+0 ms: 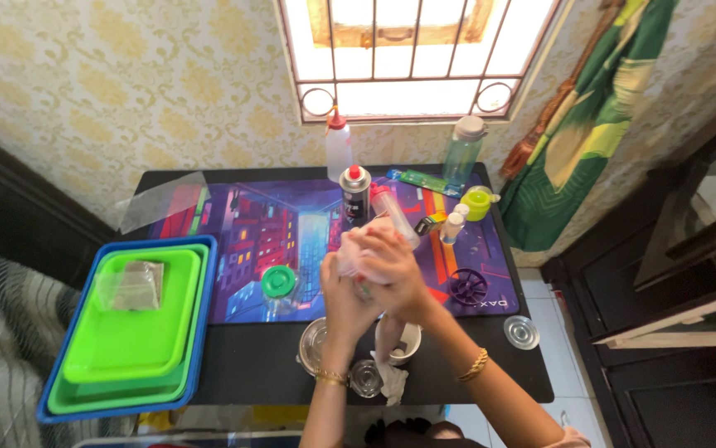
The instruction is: The person cleans multiple bottles, jars, and a mug using a pink cloth and then places them inside a cabinet.
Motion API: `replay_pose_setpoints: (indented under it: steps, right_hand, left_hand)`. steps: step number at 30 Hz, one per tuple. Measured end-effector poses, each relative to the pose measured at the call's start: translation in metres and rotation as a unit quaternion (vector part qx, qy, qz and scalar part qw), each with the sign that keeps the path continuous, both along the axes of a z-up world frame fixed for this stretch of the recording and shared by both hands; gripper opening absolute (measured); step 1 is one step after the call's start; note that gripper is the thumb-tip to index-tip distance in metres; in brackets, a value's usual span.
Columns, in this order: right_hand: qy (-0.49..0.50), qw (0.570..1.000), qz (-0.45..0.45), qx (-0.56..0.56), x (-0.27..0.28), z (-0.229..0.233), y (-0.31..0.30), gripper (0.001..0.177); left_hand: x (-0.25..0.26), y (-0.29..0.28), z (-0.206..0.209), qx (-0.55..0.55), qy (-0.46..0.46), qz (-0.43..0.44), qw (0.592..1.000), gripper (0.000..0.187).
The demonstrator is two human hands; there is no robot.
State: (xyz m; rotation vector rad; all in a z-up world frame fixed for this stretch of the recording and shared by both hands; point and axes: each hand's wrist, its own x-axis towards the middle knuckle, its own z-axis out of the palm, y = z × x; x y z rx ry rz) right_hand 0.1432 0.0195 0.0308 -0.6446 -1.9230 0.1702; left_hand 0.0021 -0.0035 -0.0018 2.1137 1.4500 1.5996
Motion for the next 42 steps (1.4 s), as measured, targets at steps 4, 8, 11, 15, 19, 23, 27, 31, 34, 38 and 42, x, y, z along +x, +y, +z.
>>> replay_pose_setpoints:
  steps: [4, 8, 11, 15, 19, 23, 27, 31, 34, 38, 42]
  right_hand:
    - [-0.012, 0.995, -0.080, -0.061, -0.015, 0.015, -0.013, 0.020]
    - [0.066, 0.976, -0.018, -0.209, -0.014, 0.004, 0.010, 0.025]
    - [0.190, 0.836, 0.194, -0.476, -0.006, -0.016, 0.043, 0.027]
    - [0.321, 0.821, 0.279, -0.382, 0.002, -0.039, 0.051, 0.035]
    - [0.385, 0.849, 0.196, -0.305, -0.012, -0.035, 0.028, 0.044]
    - [0.388, 0.875, 0.162, -0.242, -0.026, -0.034, 0.012, 0.046]
    - [0.087, 0.955, -0.150, -0.243, -0.010, -0.083, 0.027, 0.046]
    - [-0.179, 0.945, -0.218, -0.166, 0.032, -0.141, 0.040, 0.028]
    - [0.081, 0.928, -0.030, -0.362, 0.062, -0.125, 0.031, 0.056]
    - [0.301, 0.833, 0.163, -0.434, 0.090, -0.045, -0.024, 0.098]
    - [0.297, 0.862, 0.130, -0.389, 0.106, -0.008, -0.052, 0.109]
  left_hand:
    - [0.002, -0.007, -0.004, 0.005, 0.111, 0.065, 0.992, 0.060]
    - [0.003, -0.018, 0.012, 0.047, 0.013, 0.036, 0.998, 0.071]
    - [0.007, -0.025, 0.016, 0.011, -0.142, -0.004, 0.990, 0.075]
    - [0.006, -0.018, -0.007, -0.124, -0.436, -0.068, 0.889, 0.072]
    - [0.005, 0.019, -0.046, -0.077, -0.648, -0.198, 0.731, 0.062]
    - [0.009, 0.029, -0.052, -0.070, -0.722, -0.211, 0.655, 0.051]
    - [-0.006, 0.028, -0.044, -0.089, -0.792, -0.226, 0.560, 0.055]
    - [-0.019, 0.027, -0.043, -0.046, -0.761, -0.264, 0.591, 0.069]
    - [-0.018, 0.021, -0.036, -0.110, -0.626, -0.261, 0.727, 0.087]
    - [0.003, 0.020, -0.011, -0.166, -0.491, -0.337, 0.786, 0.100]
    - [0.047, 0.014, 0.024, -0.182, -0.280, -0.336, 0.881, 0.112]
